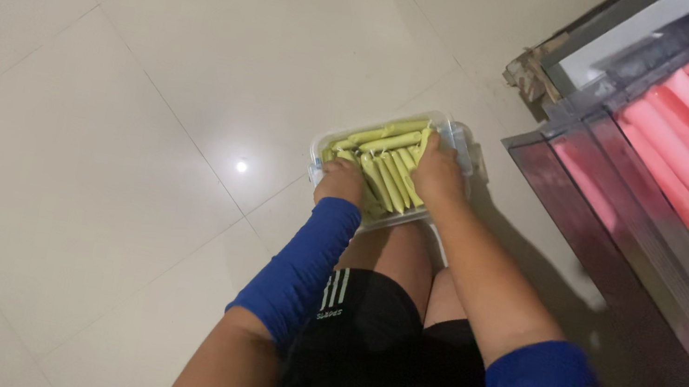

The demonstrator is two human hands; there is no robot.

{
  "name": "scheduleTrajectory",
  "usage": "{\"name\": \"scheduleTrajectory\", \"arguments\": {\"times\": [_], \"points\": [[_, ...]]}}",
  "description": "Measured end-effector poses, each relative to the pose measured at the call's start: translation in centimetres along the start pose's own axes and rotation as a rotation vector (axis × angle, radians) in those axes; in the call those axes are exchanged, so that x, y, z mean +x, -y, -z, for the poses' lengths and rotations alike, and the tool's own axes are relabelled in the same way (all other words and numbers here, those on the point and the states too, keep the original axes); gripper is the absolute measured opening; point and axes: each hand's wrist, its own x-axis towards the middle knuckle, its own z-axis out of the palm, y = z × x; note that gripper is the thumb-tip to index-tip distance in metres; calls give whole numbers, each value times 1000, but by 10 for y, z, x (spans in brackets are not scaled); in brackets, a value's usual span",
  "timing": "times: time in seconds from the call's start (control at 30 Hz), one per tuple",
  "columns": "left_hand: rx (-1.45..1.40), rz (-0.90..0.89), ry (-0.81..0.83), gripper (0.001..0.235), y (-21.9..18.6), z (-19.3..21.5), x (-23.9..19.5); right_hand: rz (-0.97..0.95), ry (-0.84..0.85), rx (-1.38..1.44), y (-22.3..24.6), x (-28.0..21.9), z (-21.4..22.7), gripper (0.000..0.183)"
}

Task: The person kneels on the floor and transfers yellow cylindrical food items from a plastic container into a freezer drawer, arranging them neatly among pink items. The person then moves to a table and places the remaining items into a metal pot.

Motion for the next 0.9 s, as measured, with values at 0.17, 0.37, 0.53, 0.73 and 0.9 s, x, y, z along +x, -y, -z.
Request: {"name": "scheduleTrajectory", "arguments": {"times": [0.17,0.37,0.53,0.73,0.9], "points": [[-8,33,111,64,-8,26,-1,-18,-97,221,-11,6,-21,97],[-265,92,123,60,-6,70,-9,95,-156,309,-41,15,-70,66],[-625,226,62,74,6,61,-29,18,-101,353,-33,12,-69,62],[-905,118,-161,63,1,-11,-30,9,-11,291,-5,-7,-51,74],[-926,303,-175,64,3,-53,6,-86,18,317,-13,0,-59,83]]}}
